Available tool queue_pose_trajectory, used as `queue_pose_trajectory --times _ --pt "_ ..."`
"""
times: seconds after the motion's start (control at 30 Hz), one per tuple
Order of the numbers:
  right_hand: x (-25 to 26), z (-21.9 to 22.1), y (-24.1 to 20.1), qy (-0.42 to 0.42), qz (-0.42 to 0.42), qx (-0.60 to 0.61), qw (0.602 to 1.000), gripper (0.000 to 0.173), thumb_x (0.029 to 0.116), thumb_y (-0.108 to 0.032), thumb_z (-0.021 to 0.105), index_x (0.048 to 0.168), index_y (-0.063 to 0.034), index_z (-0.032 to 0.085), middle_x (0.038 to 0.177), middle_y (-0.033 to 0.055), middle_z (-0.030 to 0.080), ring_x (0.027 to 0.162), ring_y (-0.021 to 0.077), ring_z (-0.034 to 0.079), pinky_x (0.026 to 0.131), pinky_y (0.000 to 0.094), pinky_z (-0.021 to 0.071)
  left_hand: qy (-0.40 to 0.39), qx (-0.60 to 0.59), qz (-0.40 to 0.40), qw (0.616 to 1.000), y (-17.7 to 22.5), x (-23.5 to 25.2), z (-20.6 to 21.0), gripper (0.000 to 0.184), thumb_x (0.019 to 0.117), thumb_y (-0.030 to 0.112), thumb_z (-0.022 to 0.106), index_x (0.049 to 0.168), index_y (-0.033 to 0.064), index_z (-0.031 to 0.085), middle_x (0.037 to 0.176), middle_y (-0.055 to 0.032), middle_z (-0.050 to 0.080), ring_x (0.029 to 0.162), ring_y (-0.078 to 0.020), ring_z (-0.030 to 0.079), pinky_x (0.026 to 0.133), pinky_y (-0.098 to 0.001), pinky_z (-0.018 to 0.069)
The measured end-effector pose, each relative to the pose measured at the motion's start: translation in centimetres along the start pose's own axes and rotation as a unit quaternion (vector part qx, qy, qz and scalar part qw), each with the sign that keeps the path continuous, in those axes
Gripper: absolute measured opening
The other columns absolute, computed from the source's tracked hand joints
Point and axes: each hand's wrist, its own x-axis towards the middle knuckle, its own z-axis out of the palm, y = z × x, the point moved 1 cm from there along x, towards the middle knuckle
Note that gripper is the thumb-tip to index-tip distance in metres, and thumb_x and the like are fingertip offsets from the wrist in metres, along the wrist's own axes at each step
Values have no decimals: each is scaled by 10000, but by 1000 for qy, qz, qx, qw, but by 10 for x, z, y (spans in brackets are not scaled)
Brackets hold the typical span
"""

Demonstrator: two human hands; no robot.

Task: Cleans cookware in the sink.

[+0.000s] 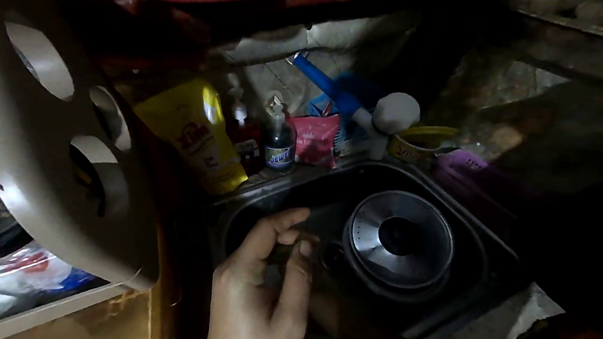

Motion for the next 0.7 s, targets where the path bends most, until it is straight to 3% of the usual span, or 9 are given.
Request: queue_pose_trajectory --times 0.1,0.2,0.27,0.37,0.4,0.43,0.5,0.57,0.7 --pt "38 6 34 66 -62 1 996 382 1032 -140 514 1345 69 581 1344 286 599 1256 420 587 1069 557 458 8 -7 -2 1000 2 1 -2 261 1005 96 577 1251 52 653 974 8 744 856 -110 721 749 -268 633" --pt "18 -31 29 39 40 131 990 336 1094 -153 472 1355 37 564 1272 211 610 1116 273 603 982 396 485 15 -15 -8 1000 3 2 -4 269 1009 105 574 1262 53 648 995 -1 740 881 -128 727 776 -288 640" --pt "17 -36 40 56 69 186 978 353 1093 -149 479 1377 44 561 1320 246 606 1173 319 609 1040 452 471 24 -18 -14 999 4 2 -5 265 1016 120 576 1262 58 650 999 -4 742 878 -134 730 772 -293 643" --pt "26 9 76 187 -56 134 971 364 1065 -143 480 1334 79 581 1258 300 631 1150 396 633 984 515 518 36 -28 -16 999 6 3 -6 257 1016 108 571 1253 50 650 985 -7 743 863 -133 726 763 -288 637" --pt "6 6 60 136 -29 75 987 384 1075 -129 448 1388 71 545 1355 285 595 1251 393 590 1062 505 470 40 -33 -16 999 7 3 -7 255 1013 96 568 1249 41 648 979 -8 742 859 -128 725 759 -284 636" --pt "-16 -10 31 -8 35 15 999 428 1112 -130 390 1507 32 424 1540 228 456 1423 355 446 1184 482 336 46 -41 -16 998 8 4 -7 256 1008 82 564 1246 32 646 971 -12 742 852 -127 725 754 -281 636" --pt "-1 -9 25 -116 -42 -43 991 358 1056 -134 534 1311 113 581 1343 297 590 1232 416 587 1048 548 466 54 -54 -16 997 11 3 -8 260 1009 71 562 1252 21 642 969 -18 743 851 -132 727 753 -286 638" --pt "24 -7 30 -123 -79 -31 989 284 999 -149 625 1109 107 677 1123 277 674 1028 389 666 903 550 536 55 -62 -11 997 12 3 -8 270 1011 62 551 1266 12 628 964 -21 736 849 -135 725 752 -291 640" --pt "52 -42 33 22 41 66 997 395 1084 -198 508 1360 75 575 1382 269 586 1277 379 577 1110 500 422 61 -68 -16 996 10 3 -8 264 1016 58 552 1265 18 630 964 -20 737 850 -130 723 761 -286 634"
